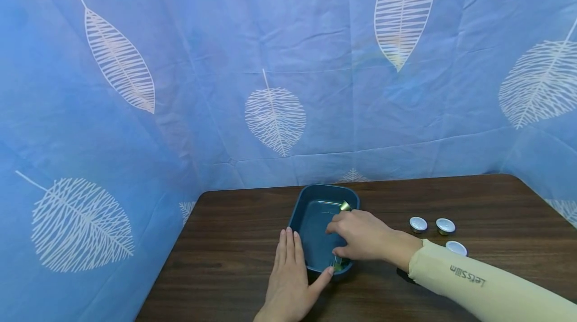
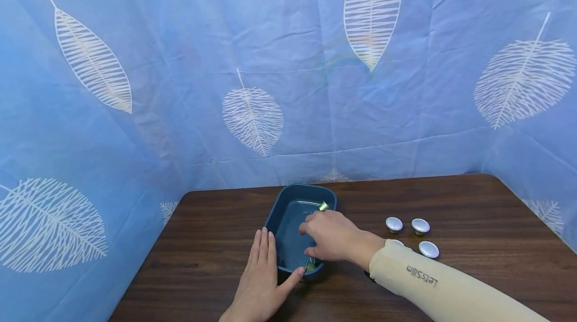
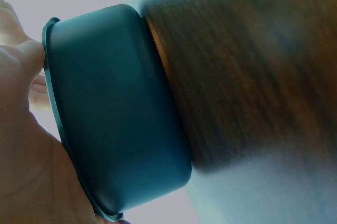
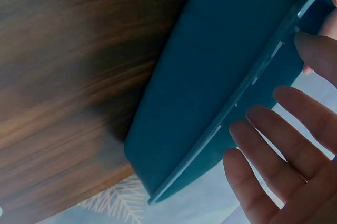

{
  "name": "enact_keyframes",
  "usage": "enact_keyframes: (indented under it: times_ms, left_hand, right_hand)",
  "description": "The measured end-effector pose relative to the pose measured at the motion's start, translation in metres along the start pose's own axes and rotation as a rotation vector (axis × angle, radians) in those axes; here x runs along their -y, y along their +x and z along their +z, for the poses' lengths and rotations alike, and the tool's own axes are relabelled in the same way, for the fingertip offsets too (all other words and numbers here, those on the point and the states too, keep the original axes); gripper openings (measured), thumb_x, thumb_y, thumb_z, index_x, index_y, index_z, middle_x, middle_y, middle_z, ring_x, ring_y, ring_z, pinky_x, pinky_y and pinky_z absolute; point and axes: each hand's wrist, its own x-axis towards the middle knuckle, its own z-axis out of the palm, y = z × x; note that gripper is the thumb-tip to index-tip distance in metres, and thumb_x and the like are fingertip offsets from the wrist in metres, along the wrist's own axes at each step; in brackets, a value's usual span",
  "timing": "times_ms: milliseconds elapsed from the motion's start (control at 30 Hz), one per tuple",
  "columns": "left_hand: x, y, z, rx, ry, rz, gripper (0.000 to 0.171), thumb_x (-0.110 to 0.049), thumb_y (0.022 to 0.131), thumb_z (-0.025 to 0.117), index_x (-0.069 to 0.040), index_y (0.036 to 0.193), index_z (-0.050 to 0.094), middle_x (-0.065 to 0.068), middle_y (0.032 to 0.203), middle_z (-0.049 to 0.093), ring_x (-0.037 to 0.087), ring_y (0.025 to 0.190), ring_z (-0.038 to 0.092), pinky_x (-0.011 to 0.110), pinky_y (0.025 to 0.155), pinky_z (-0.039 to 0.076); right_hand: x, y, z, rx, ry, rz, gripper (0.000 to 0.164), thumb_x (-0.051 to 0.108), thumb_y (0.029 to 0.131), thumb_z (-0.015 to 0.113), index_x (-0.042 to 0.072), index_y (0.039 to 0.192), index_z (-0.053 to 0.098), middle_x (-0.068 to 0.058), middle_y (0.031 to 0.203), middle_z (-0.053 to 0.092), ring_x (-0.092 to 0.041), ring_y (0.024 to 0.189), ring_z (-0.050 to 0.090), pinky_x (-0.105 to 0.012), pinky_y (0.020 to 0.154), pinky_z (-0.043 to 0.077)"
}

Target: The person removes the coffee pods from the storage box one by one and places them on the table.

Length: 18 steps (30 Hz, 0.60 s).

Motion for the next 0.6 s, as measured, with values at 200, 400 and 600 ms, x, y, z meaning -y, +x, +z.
enact_keyframes:
  times_ms: [200,400,600]
  left_hand:
    - [0.0,0.001,0.001,-0.002,-0.002,-0.003,0.116,-0.083,0.096,0.051,-0.002,0.172,0.019,0.019,0.182,0.007,0.038,0.17,0.006,0.063,0.133,0.024]
    - [0.001,0.002,0.002,0.004,-0.001,-0.004,0.118,-0.087,0.095,0.048,-0.002,0.171,0.019,0.018,0.182,0.007,0.037,0.17,0.007,0.061,0.134,0.023]
    - [0.001,0.002,0.002,0.004,0.009,-0.002,0.119,-0.088,0.094,0.045,-0.002,0.171,0.019,0.018,0.182,0.007,0.037,0.17,0.007,0.061,0.133,0.024]
  right_hand:
    - [0.002,0.007,0.007,0.048,0.015,0.006,0.032,0.034,0.088,0.09,0.017,0.114,0.082,-0.002,0.109,0.08,-0.016,0.095,0.076,-0.04,0.081,0.066]
    - [0.002,0.012,0.015,0.116,0.01,0.013,0.031,0.034,0.088,0.09,0.017,0.113,0.082,0.0,0.103,0.079,-0.012,0.092,0.074,-0.038,0.08,0.066]
    - [0.004,0.014,0.018,0.159,0.04,0.037,0.029,0.032,0.089,0.089,0.017,0.112,0.082,0.0,0.102,0.08,-0.01,0.09,0.074,-0.037,0.08,0.066]
